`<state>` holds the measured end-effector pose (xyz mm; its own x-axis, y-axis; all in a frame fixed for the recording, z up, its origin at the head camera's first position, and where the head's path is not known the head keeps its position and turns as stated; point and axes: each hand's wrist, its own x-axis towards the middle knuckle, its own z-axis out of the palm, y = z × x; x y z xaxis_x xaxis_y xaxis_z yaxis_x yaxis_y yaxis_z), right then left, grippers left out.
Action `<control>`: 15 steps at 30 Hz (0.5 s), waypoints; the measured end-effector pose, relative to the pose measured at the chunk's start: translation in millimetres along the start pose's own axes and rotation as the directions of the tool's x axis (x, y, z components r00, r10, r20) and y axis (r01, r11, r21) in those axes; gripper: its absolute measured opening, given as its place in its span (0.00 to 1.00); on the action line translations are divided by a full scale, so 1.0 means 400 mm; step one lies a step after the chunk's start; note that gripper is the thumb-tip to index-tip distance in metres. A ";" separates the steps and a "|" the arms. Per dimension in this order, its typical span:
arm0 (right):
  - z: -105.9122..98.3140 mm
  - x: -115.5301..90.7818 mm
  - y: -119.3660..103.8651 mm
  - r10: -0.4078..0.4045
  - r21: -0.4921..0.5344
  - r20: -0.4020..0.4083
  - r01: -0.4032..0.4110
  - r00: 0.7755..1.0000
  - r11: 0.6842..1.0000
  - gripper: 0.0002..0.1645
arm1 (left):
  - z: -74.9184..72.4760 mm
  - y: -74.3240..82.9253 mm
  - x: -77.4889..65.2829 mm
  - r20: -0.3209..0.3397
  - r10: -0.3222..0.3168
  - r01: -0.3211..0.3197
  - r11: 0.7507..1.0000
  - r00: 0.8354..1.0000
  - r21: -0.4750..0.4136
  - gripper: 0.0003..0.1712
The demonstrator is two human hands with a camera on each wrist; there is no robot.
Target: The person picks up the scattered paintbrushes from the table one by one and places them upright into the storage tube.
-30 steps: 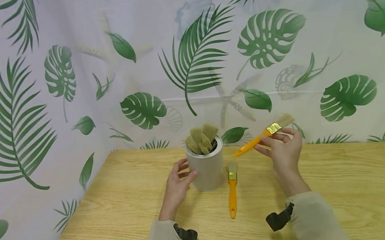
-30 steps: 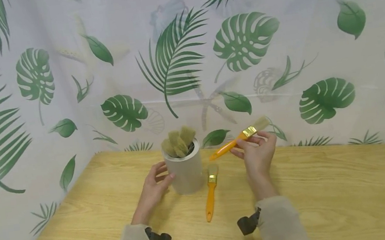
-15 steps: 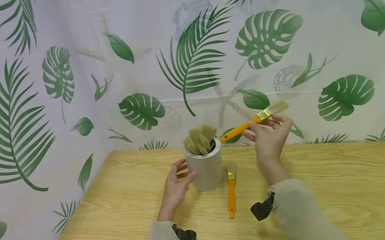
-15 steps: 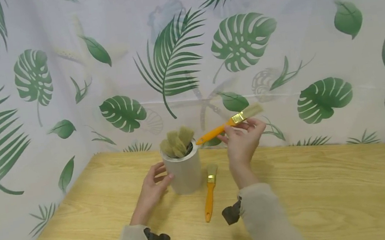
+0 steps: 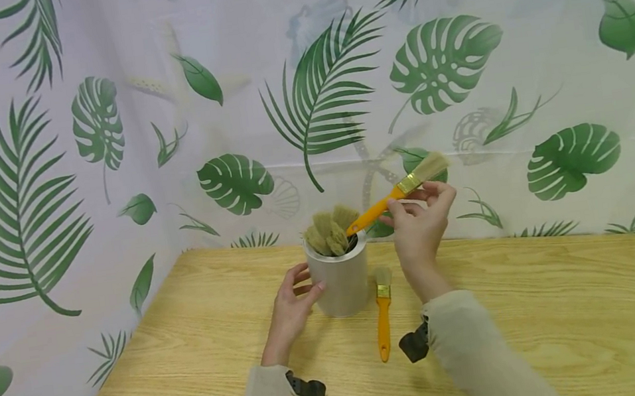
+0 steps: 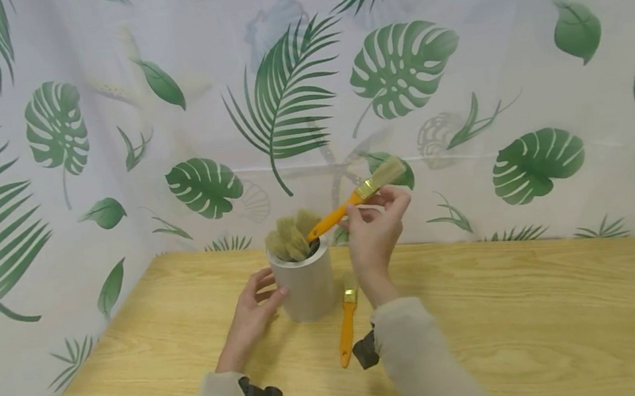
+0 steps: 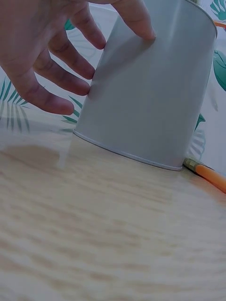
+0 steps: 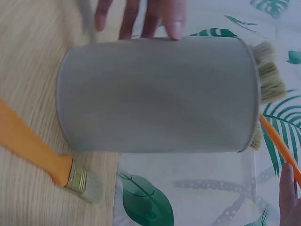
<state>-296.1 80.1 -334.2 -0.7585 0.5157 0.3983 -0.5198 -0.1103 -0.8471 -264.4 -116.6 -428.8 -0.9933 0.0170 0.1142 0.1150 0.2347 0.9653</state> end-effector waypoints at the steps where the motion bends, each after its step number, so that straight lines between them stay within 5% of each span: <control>1: 0.002 -0.003 0.002 -0.028 -0.029 0.017 0.028 0.999 0.999 0.29 | 0.000 0.000 0.000 0.000 0.001 -0.001 1.000 1.000 0.000 0.32; 6: 0.011 -0.014 0.013 -0.204 -0.182 0.134 0.227 0.970 0.957 0.27 | 0.001 0.000 -0.001 0.001 0.002 -0.002 1.000 1.000 0.002 0.33; 12: 0.012 -0.023 0.025 -0.357 -0.329 0.325 0.459 0.876 0.825 0.24 | 0.000 0.001 -0.002 0.002 0.000 0.000 1.000 1.000 0.000 0.32; 15: 0.010 -0.022 0.028 -0.375 -0.342 0.382 0.506 0.845 0.792 0.21 | 0.000 0.001 -0.002 0.004 0.001 -0.001 1.000 1.000 -0.005 0.32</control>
<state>-297.1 71.0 -345.8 -0.5957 0.1525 0.7886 -0.6614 0.4640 -0.5894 -263.6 -116.3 -428.5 -0.9933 0.0211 0.1138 0.1156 0.2298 0.9663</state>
